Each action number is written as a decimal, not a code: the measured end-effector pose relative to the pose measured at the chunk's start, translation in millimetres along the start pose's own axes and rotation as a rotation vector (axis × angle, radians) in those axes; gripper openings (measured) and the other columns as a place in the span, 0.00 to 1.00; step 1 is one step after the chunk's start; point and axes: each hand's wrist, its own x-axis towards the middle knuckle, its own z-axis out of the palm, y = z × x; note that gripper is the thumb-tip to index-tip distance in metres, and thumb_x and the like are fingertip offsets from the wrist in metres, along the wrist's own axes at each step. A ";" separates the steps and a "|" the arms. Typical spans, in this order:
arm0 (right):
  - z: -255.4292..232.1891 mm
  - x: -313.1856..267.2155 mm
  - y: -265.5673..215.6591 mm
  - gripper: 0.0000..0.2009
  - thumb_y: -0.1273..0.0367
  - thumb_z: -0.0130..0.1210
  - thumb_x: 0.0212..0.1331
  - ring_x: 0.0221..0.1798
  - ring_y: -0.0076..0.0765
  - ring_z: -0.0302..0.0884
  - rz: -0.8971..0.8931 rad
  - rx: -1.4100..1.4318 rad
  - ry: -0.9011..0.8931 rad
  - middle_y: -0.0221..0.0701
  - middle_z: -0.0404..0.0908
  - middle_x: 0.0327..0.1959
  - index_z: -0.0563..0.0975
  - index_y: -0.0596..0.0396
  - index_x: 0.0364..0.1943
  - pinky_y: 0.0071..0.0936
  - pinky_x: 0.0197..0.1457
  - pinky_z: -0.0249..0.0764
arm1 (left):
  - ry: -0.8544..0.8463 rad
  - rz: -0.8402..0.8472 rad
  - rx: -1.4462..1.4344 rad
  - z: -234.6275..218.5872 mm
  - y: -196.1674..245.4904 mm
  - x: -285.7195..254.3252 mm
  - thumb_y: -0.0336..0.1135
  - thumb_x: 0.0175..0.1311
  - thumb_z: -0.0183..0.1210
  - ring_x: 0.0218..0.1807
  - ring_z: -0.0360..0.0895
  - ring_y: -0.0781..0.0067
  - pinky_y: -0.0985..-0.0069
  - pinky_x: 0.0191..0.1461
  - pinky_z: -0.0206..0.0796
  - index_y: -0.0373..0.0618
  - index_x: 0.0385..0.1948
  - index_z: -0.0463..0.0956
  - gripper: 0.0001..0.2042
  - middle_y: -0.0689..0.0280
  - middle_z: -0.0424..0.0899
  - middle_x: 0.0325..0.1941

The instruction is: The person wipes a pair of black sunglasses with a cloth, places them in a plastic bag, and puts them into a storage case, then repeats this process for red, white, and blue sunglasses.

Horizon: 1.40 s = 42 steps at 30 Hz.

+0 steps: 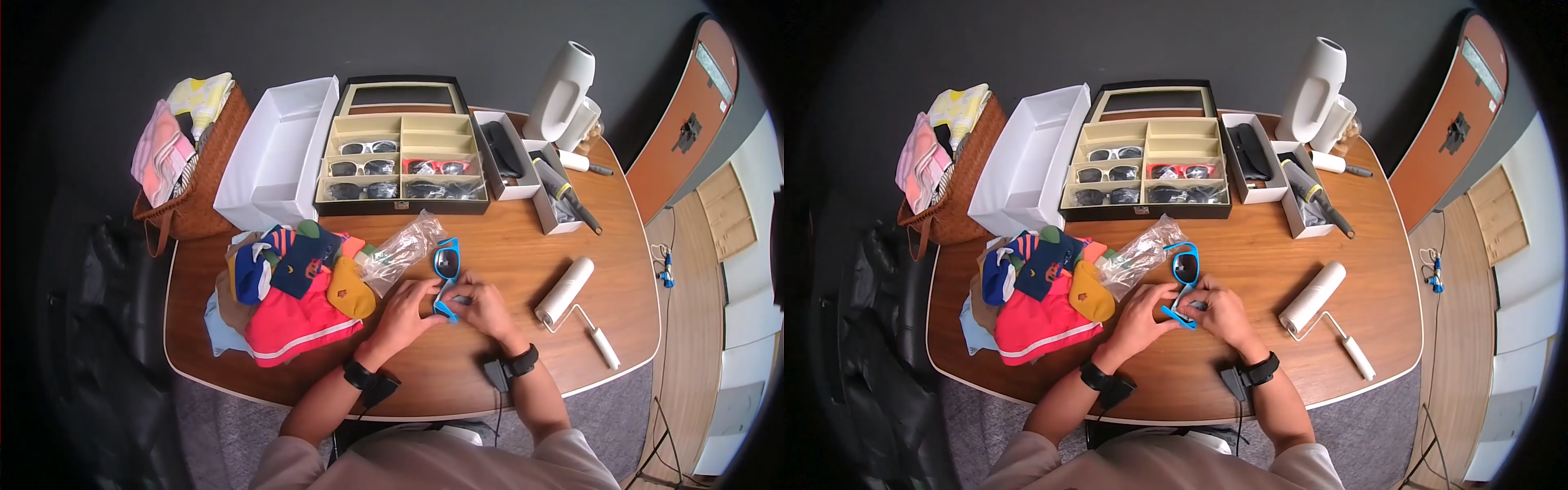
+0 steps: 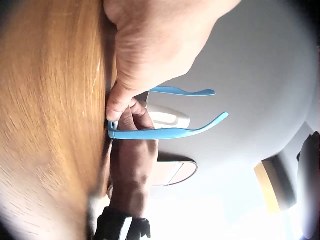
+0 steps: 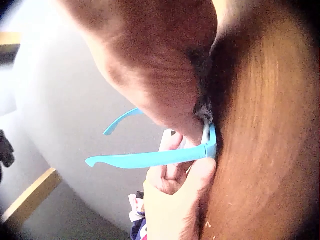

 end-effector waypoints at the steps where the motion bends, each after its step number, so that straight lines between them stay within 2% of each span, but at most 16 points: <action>1: -1.2 0.5 1.8 0.07 0.69 0.68 0.49 0.37 0.41 0.80 -0.021 0.009 -0.019 0.32 0.79 0.33 0.86 0.48 0.34 0.31 0.41 0.75 | 0.000 0.002 -0.001 0.0 0.0 0.0 0.29 0.42 0.74 0.52 0.75 0.58 0.63 0.57 0.67 0.46 0.57 0.70 0.34 0.65 0.84 0.47; 6: -4.8 -0.8 5.1 0.07 0.70 0.68 0.49 0.38 0.42 0.80 -0.071 0.071 -0.067 0.35 0.80 0.33 0.86 0.49 0.34 0.32 0.42 0.75 | -0.003 0.011 0.019 -1.9 2.3 1.4 0.29 0.42 0.74 0.52 0.76 0.58 0.63 0.57 0.67 0.46 0.56 0.70 0.34 0.64 0.84 0.48; 12: 4.5 -1.8 -5.3 0.04 0.70 0.65 0.51 0.37 0.43 0.81 0.067 -0.040 0.106 0.34 0.80 0.33 0.85 0.49 0.32 0.33 0.42 0.76 | 0.001 0.014 0.040 0.9 1.5 1.2 0.31 0.43 0.74 0.52 0.76 0.57 0.63 0.56 0.68 0.45 0.55 0.71 0.32 0.62 0.83 0.46; 15: 3.5 -2.0 -0.7 0.07 0.72 0.67 0.49 0.37 0.41 0.80 0.023 -0.015 0.072 0.35 0.80 0.32 0.85 0.50 0.34 0.33 0.42 0.74 | -0.002 0.002 0.026 1.3 0.5 -0.9 0.30 0.42 0.75 0.52 0.76 0.57 0.63 0.56 0.68 0.44 0.55 0.72 0.32 0.62 0.83 0.46; 18: -3.1 -2.3 5.5 0.06 0.72 0.67 0.49 0.35 0.42 0.80 -0.066 0.026 -0.039 0.35 0.80 0.32 0.85 0.50 0.33 0.33 0.42 0.75 | -0.002 0.014 0.043 -0.3 4.6 1.4 0.30 0.42 0.75 0.52 0.76 0.56 0.63 0.56 0.68 0.44 0.55 0.71 0.33 0.61 0.83 0.46; 21: -3.6 -2.2 4.1 0.07 0.72 0.67 0.49 0.35 0.42 0.80 -0.054 0.032 -0.041 0.35 0.80 0.31 0.85 0.50 0.34 0.33 0.42 0.75 | 0.000 0.017 0.052 -0.2 5.1 1.1 0.30 0.42 0.75 0.52 0.76 0.56 0.63 0.56 0.68 0.43 0.55 0.71 0.33 0.61 0.83 0.46; 24: 7.5 -2.1 2.5 0.05 0.69 0.66 0.50 0.37 0.42 0.80 0.037 0.000 0.129 0.32 0.80 0.33 0.86 0.44 0.32 0.35 0.41 0.76 | 0.004 0.009 0.053 0.4 4.9 -0.5 0.30 0.42 0.75 0.52 0.76 0.56 0.63 0.56 0.68 0.43 0.54 0.71 0.33 0.61 0.83 0.47; 27: 5.8 -2.8 2.6 0.05 0.69 0.66 0.50 0.37 0.42 0.80 0.017 -0.006 0.130 0.31 0.79 0.32 0.86 0.44 0.32 0.34 0.41 0.75 | 0.005 0.009 0.041 1.3 3.8 1.1 0.30 0.42 0.75 0.52 0.76 0.56 0.63 0.56 0.68 0.43 0.54 0.72 0.32 0.60 0.83 0.47; 30: -2.1 -3.7 6.6 0.05 0.68 0.66 0.51 0.37 0.43 0.80 -0.055 -0.015 -0.007 0.32 0.79 0.32 0.85 0.44 0.33 0.35 0.41 0.75 | -0.003 0.002 0.050 0.5 5.5 0.2 0.30 0.42 0.75 0.53 0.76 0.56 0.62 0.56 0.68 0.43 0.54 0.72 0.32 0.60 0.83 0.46; 33: -5.7 -3.8 7.9 0.06 0.71 0.67 0.50 0.36 0.42 0.79 -0.089 0.038 -0.071 0.35 0.79 0.31 0.85 0.50 0.33 0.34 0.41 0.75 | -0.006 -0.011 0.041 -0.3 7.8 2.0 0.30 0.42 0.75 0.53 0.76 0.56 0.62 0.57 0.68 0.43 0.54 0.72 0.32 0.60 0.83 0.46; 39: 6.8 -3.2 1.0 0.04 0.68 0.65 0.52 0.36 0.43 0.80 -0.001 -0.030 0.148 0.32 0.79 0.33 0.85 0.45 0.32 0.34 0.39 0.75 | 0.002 0.000 0.064 1.5 4.3 0.4 0.30 0.42 0.75 0.53 0.76 0.56 0.62 0.57 0.68 0.43 0.54 0.72 0.32 0.60 0.83 0.46; 42: 5.8 -3.5 4.8 0.04 0.68 0.65 0.52 0.36 0.43 0.80 -0.019 -0.019 0.117 0.32 0.79 0.33 0.85 0.45 0.32 0.34 0.39 0.75 | -0.005 -0.007 0.058 1.2 4.1 0.5 0.30 0.42 0.75 0.53 0.75 0.56 0.62 0.58 0.67 0.43 0.54 0.71 0.32 0.61 0.83 0.47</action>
